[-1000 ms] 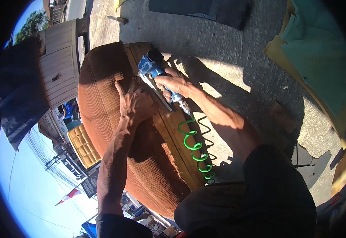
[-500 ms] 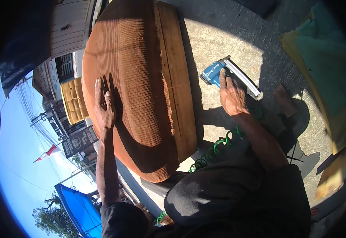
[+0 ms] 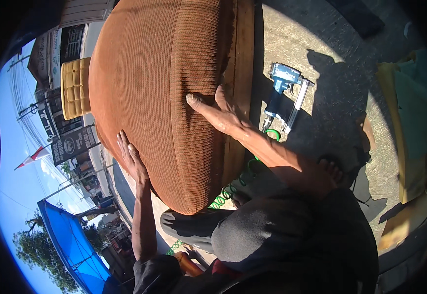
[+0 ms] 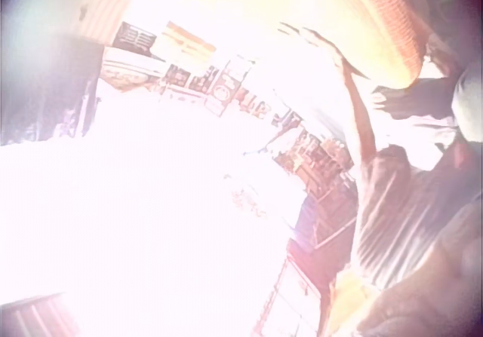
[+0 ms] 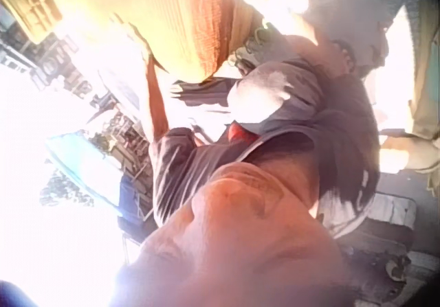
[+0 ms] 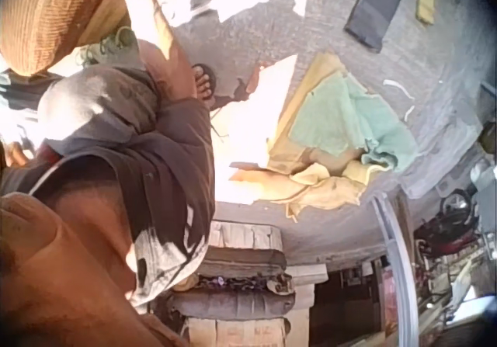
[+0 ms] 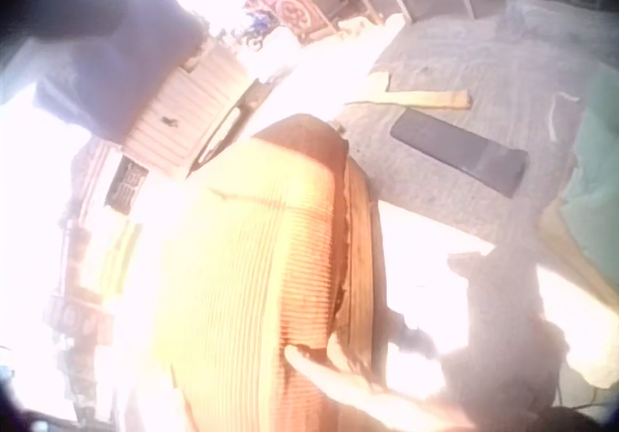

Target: The person uses a pneumatic staple gun to attach brown fabric to a wooden furniture frame. They repeatedly pull the fabric taut and drive staples along the edges and corners to secure the upholstery.

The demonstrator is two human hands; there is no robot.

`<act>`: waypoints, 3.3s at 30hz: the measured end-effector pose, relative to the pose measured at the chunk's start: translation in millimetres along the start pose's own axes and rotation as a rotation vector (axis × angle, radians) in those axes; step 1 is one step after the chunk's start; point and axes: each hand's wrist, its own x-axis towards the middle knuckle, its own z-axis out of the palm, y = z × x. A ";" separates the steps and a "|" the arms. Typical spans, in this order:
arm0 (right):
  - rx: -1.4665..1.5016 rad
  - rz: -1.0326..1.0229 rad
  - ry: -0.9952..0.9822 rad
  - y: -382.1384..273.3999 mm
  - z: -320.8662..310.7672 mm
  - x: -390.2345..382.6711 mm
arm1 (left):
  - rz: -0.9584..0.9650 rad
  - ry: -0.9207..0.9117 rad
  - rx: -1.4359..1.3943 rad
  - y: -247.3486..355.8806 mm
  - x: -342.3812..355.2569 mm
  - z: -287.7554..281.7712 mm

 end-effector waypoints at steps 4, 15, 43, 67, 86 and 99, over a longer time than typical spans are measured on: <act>0.108 -0.119 0.056 0.2 -14.5 42.5 | 0.000 0.026 -0.038 24.8 32.2 21.1; 0.155 -0.036 0.488 -40.8 -43.6 44.6 | 0.000 0.344 -0.743 104.5 24.9 14.7; -0.291 -0.121 0.924 198.3 9.4 44.0 | -0.409 -0.131 -1.485 94.2 -179.5 203.9; -0.196 0.148 0.939 81.9 -97.1 -8.3 | -0.230 -0.048 -0.969 82.7 -162.3 192.9; 0.092 0.020 0.227 179.9 -22.9 -124.6 | -0.273 -0.067 -0.991 84.6 -162.9 187.2; 0.348 0.091 0.101 165.7 -21.9 -127.6 | -0.162 -0.141 -0.984 65.6 -162.1 192.6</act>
